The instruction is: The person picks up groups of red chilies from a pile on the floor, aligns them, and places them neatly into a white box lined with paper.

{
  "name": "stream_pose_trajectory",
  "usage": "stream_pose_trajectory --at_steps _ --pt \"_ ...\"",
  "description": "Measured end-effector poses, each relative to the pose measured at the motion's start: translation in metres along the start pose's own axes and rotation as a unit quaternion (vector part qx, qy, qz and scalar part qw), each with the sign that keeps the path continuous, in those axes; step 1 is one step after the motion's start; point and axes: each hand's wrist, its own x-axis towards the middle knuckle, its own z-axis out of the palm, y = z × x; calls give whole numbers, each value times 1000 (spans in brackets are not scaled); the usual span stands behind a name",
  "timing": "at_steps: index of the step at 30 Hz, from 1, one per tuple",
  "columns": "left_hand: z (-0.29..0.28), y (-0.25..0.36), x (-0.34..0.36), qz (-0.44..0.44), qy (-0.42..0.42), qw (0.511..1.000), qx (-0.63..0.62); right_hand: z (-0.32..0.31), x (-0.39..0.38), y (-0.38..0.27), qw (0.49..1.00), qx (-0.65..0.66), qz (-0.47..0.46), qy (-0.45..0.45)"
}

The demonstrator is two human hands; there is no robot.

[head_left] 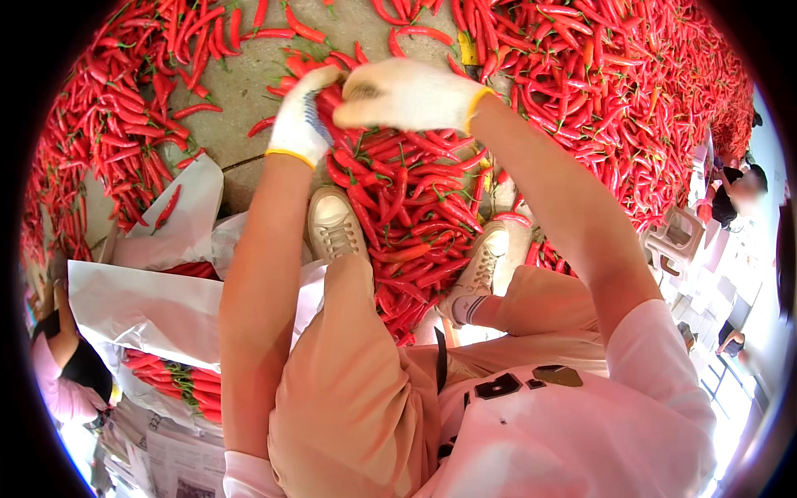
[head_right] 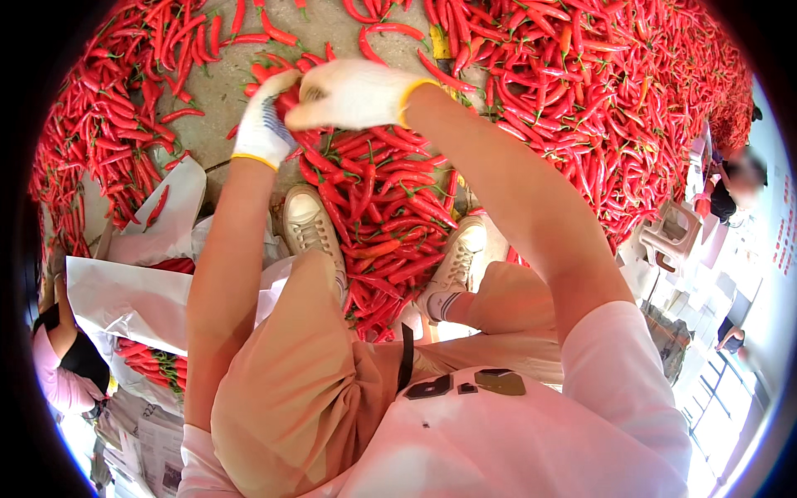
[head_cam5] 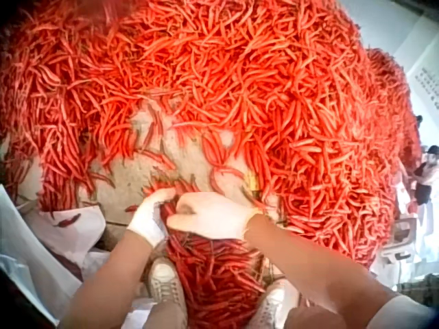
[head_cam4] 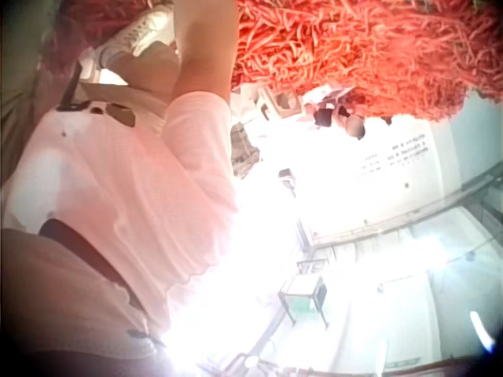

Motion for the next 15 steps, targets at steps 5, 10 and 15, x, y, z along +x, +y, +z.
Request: stream_pose_trajectory --at_steps 5,10,15 --pt "-57 41 18 30 19 994 -101 32 -45 63 982 -72 113 133" --pt "-105 43 17 50 71 987 -135 97 -62 89 970 -139 120 161" --pt "-126 32 12 92 124 980 -125 94 -37 100 974 66 168 138"
